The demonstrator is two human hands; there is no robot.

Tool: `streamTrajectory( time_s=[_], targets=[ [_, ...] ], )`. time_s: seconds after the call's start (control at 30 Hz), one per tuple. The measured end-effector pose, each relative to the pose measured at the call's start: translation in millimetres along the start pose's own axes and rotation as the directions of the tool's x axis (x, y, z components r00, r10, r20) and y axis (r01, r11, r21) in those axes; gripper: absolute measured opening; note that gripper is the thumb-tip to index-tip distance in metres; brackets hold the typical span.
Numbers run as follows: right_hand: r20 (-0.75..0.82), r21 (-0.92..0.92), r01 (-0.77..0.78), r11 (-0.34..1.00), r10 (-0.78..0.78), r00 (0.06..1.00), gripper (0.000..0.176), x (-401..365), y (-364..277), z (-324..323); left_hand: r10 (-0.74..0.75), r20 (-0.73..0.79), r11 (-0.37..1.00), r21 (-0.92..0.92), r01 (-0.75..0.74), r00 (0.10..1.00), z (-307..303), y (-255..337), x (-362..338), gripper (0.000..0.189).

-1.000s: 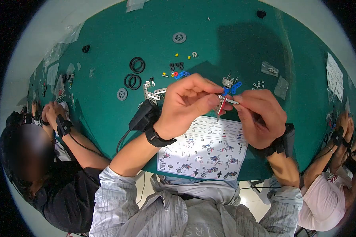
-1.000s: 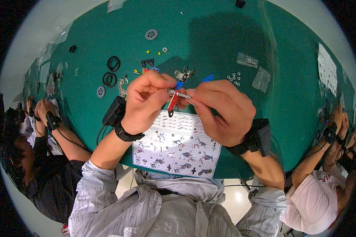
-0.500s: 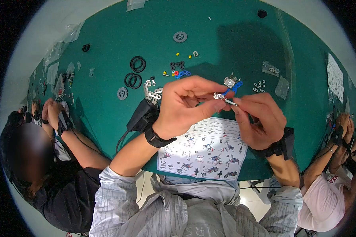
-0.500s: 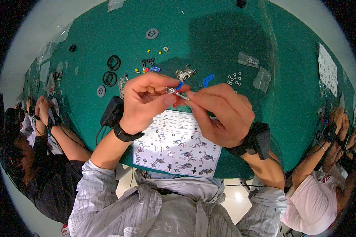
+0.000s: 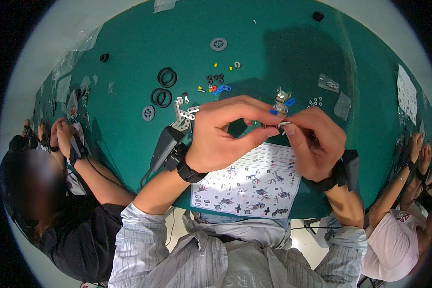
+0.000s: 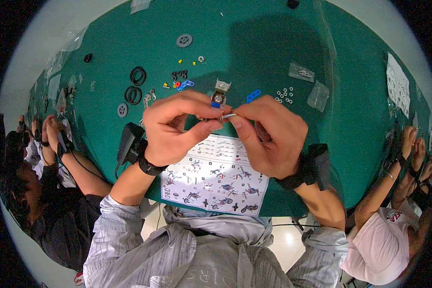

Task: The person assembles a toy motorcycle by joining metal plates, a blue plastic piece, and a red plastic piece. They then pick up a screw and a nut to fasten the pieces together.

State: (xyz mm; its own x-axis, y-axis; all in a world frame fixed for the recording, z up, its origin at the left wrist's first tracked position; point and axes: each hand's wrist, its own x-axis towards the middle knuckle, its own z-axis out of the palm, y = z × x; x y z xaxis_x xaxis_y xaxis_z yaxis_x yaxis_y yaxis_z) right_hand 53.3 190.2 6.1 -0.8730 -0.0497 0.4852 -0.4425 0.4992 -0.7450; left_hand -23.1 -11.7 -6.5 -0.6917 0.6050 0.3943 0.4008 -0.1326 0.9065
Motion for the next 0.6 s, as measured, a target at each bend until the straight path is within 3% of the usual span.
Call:
streamTrajectory(
  time_s=[0.1,0.2,0.4,0.5,0.6],
  targets=[
    [0.011,0.060,-0.012,0.998,0.012,1.000,0.007,-0.8,3.4,1.1,-0.049,-0.016,0.995,0.081,0.050,0.999,-1.8,6.3,1.9,0.023],
    [0.039,0.088,-0.032,0.996,0.029,0.999,0.005,-0.3,3.5,1.5,-0.108,-0.096,0.994,0.006,0.109,0.990,3.2,-0.6,0.5,0.023],
    [0.065,0.129,-0.026,0.991,0.018,0.998,0.007,2.5,4.3,1.7,-0.126,-0.081,0.990,-0.070,0.120,0.989,3.0,-4.0,-0.8,0.023],
    [0.050,0.115,0.006,0.993,-0.012,0.999,0.007,2.8,5.9,4.1,-0.204,-0.140,0.958,-0.234,0.168,0.969,6.9,-2.7,-3.1,0.025],
    [0.060,0.111,0.008,0.994,-0.014,0.998,0.008,3.2,5.3,3.3,-0.102,-0.073,0.988,-0.126,0.093,0.992,0.7,-8.7,-4.5,0.030]
  ],
)
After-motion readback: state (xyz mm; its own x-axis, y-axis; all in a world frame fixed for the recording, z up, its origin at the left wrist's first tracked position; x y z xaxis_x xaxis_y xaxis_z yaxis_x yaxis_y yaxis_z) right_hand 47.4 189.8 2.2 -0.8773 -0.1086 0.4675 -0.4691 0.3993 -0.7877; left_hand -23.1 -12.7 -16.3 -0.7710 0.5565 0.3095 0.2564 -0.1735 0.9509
